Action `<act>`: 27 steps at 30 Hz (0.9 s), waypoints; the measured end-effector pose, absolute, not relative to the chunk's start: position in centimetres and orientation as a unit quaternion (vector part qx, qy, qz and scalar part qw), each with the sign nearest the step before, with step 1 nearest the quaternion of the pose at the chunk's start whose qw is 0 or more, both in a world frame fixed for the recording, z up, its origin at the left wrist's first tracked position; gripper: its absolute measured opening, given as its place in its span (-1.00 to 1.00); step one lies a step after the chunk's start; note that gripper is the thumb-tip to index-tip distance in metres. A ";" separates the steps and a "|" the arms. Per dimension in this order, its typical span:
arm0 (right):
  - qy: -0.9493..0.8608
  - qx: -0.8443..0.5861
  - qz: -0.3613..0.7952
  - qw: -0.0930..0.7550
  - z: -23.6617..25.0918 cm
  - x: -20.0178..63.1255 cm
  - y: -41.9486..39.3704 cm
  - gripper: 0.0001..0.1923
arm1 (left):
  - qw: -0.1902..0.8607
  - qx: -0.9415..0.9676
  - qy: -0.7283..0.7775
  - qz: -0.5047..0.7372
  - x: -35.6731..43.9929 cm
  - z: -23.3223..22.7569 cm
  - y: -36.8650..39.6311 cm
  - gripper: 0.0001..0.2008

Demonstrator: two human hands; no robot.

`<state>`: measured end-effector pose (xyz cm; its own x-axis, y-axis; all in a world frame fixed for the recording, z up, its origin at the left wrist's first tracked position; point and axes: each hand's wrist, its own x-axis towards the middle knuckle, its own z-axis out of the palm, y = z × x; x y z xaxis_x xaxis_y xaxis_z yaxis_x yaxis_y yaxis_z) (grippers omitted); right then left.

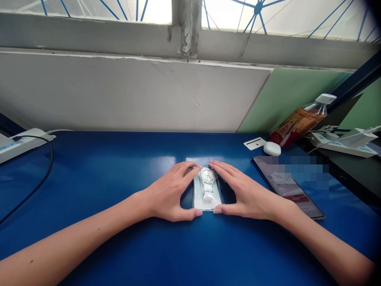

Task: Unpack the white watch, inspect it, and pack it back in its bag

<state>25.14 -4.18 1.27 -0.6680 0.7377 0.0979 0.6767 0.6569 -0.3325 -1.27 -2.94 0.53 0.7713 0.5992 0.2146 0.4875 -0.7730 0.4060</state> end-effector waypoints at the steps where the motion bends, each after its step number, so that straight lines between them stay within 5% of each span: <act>1: -0.904 -0.391 0.132 0.114 1.3 25.1 -4.2 0.05 | 0.168 0.925 0.294 0.172 -1.3 0.5 -3.0 -0.06; 27: -0.898 -0.414 0.126 0.077 1.1 26.0 -3.5 0.12 | 0.131 0.932 0.312 0.129 -1.3 0.3 -2.8 -0.06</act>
<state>25.96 -3.45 1.10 -0.6457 0.7628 0.0336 0.7241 0.6257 -0.2901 -1.27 -2.83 0.25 0.7723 0.6152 0.1584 0.5478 -0.7712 0.3243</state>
